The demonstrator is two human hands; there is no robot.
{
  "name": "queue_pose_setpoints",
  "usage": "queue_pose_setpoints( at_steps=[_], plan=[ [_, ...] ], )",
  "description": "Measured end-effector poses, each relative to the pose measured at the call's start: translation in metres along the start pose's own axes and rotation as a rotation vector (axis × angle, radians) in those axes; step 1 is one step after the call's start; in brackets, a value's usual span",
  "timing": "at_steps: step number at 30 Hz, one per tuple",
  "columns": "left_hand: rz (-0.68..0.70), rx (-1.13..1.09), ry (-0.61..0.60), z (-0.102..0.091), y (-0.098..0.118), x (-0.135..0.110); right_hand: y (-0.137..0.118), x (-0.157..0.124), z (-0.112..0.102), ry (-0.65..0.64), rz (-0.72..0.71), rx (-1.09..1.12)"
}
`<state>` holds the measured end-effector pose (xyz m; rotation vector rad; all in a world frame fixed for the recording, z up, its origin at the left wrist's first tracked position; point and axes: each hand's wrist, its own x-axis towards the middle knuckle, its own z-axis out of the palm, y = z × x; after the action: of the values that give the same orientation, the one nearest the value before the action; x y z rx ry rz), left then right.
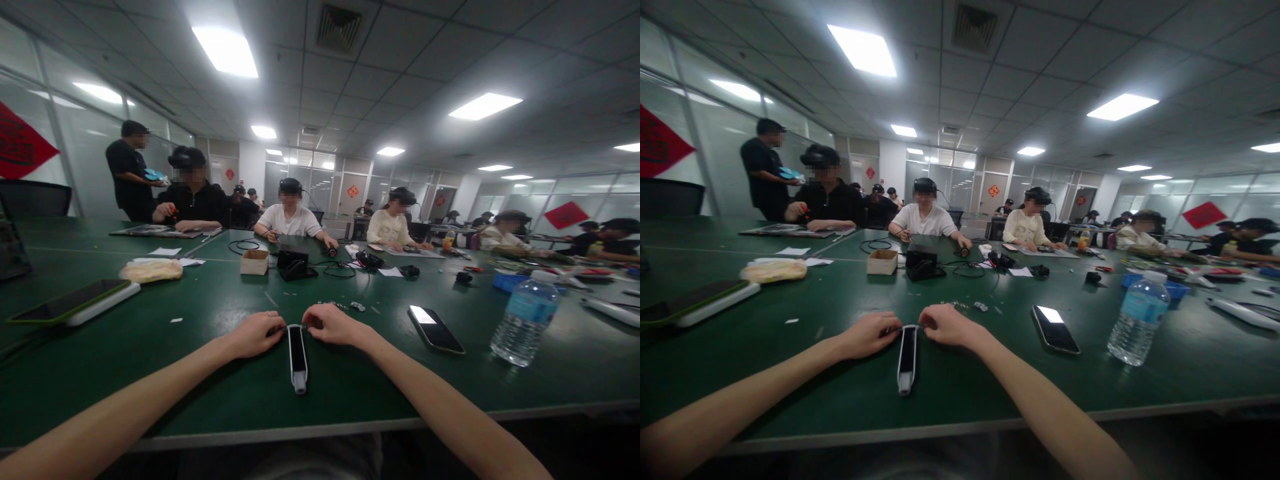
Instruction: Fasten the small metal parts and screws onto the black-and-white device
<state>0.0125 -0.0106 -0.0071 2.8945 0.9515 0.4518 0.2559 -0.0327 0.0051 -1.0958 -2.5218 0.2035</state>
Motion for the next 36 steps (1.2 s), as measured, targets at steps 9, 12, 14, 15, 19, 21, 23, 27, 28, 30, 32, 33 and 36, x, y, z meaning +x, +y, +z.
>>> queue_pose_setpoints(
  at_steps=[9,12,14,15,19,21,23,27,28,30,32,33,36],
  plan=[
    [0.008,0.004,-0.013,0.0013,-0.0013,0.0007,0.0047,0.0005,0.0034,0.01,-0.002,0.011],
    [0.007,0.003,-0.013,0.0009,-0.0013,0.0012,0.0052,0.0004,0.0033,0.019,-0.013,0.022],
    [0.003,-0.002,-0.017,0.0003,-0.0008,0.0011,0.0058,0.0003,0.0036,0.018,-0.015,0.026],
    [0.001,-0.004,-0.017,-0.0001,-0.0005,0.001,0.0063,0.0004,0.0039,0.014,-0.009,0.027],
    [-0.005,-0.013,-0.018,-0.0006,0.0,0.0004,0.0076,0.0005,0.0052,-0.02,0.017,0.032],
    [-0.007,-0.01,-0.017,-0.0005,-0.0003,0.0001,0.007,0.0005,0.0048,-0.032,0.021,0.04],
    [-0.01,-0.003,-0.018,-0.0006,-0.0003,-0.0002,0.0055,0.0006,0.0037,-0.038,0.033,0.047],
    [-0.014,-0.003,-0.026,-0.0023,0.0011,-0.0003,0.003,0.0005,0.0009,-0.043,0.047,0.033],
    [-0.014,-0.003,-0.026,-0.0027,0.0017,-0.0003,0.0029,0.0005,0.0005,-0.046,0.046,0.025],
    [-0.016,-0.001,-0.028,-0.0032,0.0026,-0.0002,0.0034,0.0003,0.0002,-0.055,0.042,0.004],
    [-0.02,-0.001,-0.032,-0.003,0.0029,0.0,0.0045,0.0002,0.0005,-0.064,0.034,-0.027],
    [-0.022,-0.001,-0.033,-0.0027,0.0028,0.0001,0.0051,0.0002,0.0007,-0.07,0.029,-0.041],
    [-0.021,0.0,-0.026,-0.001,0.0018,0.0004,0.0063,0.0004,0.0015,-0.086,0.01,-0.072]
  ],
)
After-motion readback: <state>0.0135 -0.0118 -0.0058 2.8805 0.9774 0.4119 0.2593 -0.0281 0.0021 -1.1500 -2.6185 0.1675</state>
